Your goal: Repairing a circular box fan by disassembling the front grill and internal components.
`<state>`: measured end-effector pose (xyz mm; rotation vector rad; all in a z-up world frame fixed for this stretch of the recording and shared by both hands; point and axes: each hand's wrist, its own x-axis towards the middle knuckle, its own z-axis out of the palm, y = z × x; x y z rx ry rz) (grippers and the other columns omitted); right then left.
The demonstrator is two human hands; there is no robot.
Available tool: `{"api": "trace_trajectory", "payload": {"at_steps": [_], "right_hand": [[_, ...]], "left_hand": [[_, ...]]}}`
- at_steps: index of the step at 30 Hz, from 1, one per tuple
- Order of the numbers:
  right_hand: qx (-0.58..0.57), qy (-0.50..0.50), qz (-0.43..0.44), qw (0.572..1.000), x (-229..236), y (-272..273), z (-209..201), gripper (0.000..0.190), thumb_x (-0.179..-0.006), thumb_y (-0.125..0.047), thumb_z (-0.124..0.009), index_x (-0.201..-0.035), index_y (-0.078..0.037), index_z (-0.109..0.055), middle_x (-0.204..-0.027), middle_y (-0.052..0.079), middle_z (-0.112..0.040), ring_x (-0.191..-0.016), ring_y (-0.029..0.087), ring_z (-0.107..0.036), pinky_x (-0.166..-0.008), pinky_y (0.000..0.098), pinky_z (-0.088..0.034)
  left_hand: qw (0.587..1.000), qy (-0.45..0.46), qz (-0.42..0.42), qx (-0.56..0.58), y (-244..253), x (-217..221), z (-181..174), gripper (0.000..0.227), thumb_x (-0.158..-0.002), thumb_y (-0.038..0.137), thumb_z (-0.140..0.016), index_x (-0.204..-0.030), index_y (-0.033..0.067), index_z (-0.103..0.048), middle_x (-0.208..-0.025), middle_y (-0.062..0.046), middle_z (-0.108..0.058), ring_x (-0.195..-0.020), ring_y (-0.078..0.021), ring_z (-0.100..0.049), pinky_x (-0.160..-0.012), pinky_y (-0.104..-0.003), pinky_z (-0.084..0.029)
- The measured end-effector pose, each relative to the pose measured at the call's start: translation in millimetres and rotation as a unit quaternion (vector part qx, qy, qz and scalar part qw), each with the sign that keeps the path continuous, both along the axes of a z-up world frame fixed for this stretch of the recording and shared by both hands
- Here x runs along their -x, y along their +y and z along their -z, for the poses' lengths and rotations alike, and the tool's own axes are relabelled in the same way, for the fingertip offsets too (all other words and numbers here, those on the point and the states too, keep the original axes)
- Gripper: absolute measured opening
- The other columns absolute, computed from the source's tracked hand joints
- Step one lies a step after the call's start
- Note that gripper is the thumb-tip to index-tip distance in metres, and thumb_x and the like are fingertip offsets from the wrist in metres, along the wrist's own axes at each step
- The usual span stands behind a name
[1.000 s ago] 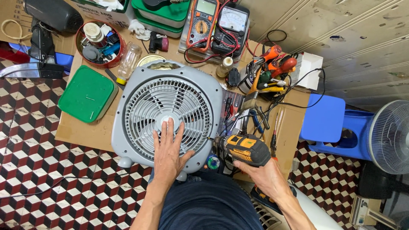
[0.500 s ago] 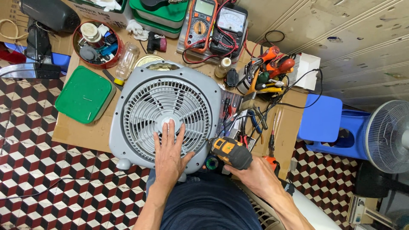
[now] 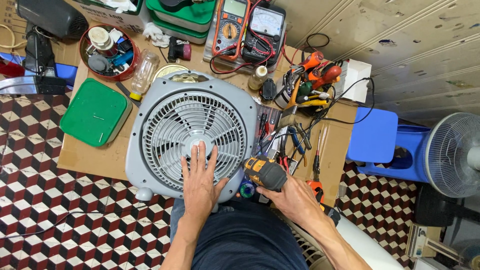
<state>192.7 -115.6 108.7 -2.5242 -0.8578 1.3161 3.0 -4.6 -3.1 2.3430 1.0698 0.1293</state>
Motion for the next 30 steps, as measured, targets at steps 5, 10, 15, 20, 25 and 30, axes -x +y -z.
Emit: {"api": "trace_trajectory", "payload": {"at_steps": [5, 10, 15, 20, 25, 30], "right_hand": [[-0.017, -0.001, 0.004, 1.0, 1, -2, 2, 0.052, -0.079, -0.041, -0.079, -0.122, -0.014, -0.065, -0.094, 0.015, -0.078, -0.09, 0.034, -0.076, -0.079, 0.0469, -0.057], [0.008, -0.006, -0.004, 1.0, 2, -1, 5, 0.053, -0.079, -0.045, -0.078, -0.121, -0.015, -0.067, -0.092, 0.014, -0.078, -0.089, 0.033, -0.076, -0.08, 0.0469, -0.057], [0.011, -0.006, -0.004, 1.0, 2, -2, 8, 0.054, -0.079, -0.046, -0.078, -0.121, -0.015, -0.067, -0.091, 0.014, -0.078, -0.087, 0.034, -0.076, -0.078, 0.0467, -0.057], [-0.004, -0.013, -0.006, 1.0, 2, -3, 10, 0.053, -0.079, -0.045, -0.078, -0.121, -0.015, -0.068, -0.091, 0.014, -0.077, -0.087, 0.034, -0.075, -0.077, 0.0468, -0.057], [0.027, -0.016, -0.011, 0.999, 0, -3, 7, 0.05, -0.081, -0.045, -0.079, -0.116, -0.012, -0.07, -0.085, 0.017, -0.076, -0.08, 0.034, -0.073, -0.075, 0.0473, -0.056], [0.053, 0.018, 0.053, 0.997, -8, -5, -18, 0.043, -0.082, -0.041, -0.078, -0.116, -0.016, -0.075, -0.077, 0.013, -0.076, -0.069, 0.026, -0.071, -0.071, 0.0441, -0.057]], "left_hand": [[1.0, -0.002, -0.001, -0.007, -1, -1, 1, 0.097, -0.07, 0.034, -0.086, -0.153, 0.0133, -0.04, -0.163, -0.018, -0.025, -0.152, -0.0361, -0.022, -0.121, -0.059, -0.015], [1.0, -0.008, -0.006, -0.01, -2, 0, 1, 0.098, -0.068, 0.032, -0.086, -0.153, 0.0135, -0.041, -0.164, -0.017, -0.025, -0.152, -0.0355, -0.021, -0.122, -0.059, -0.015], [1.0, 0.0, -0.008, -0.001, -2, -1, 0, 0.099, -0.068, 0.033, -0.087, -0.153, 0.0138, -0.04, -0.163, -0.017, -0.025, -0.152, -0.0356, -0.021, -0.122, -0.059, -0.014], [1.0, 0.001, -0.008, -0.006, -2, 0, 1, 0.099, -0.068, 0.033, -0.087, -0.153, 0.0139, -0.039, -0.164, -0.017, -0.024, -0.152, -0.0354, -0.021, -0.122, -0.059, -0.014], [1.0, 0.004, -0.005, -0.007, -3, 0, 2, 0.099, -0.068, 0.034, -0.087, -0.153, 0.0143, -0.039, -0.164, -0.017, -0.024, -0.152, -0.0353, -0.02, -0.122, -0.059, -0.015], [1.0, -0.007, -0.006, -0.016, -2, 5, 3, 0.098, -0.069, 0.033, -0.086, -0.153, 0.013, -0.039, -0.164, -0.019, -0.024, -0.152, -0.0368, -0.02, -0.121, -0.06, -0.015]]}}
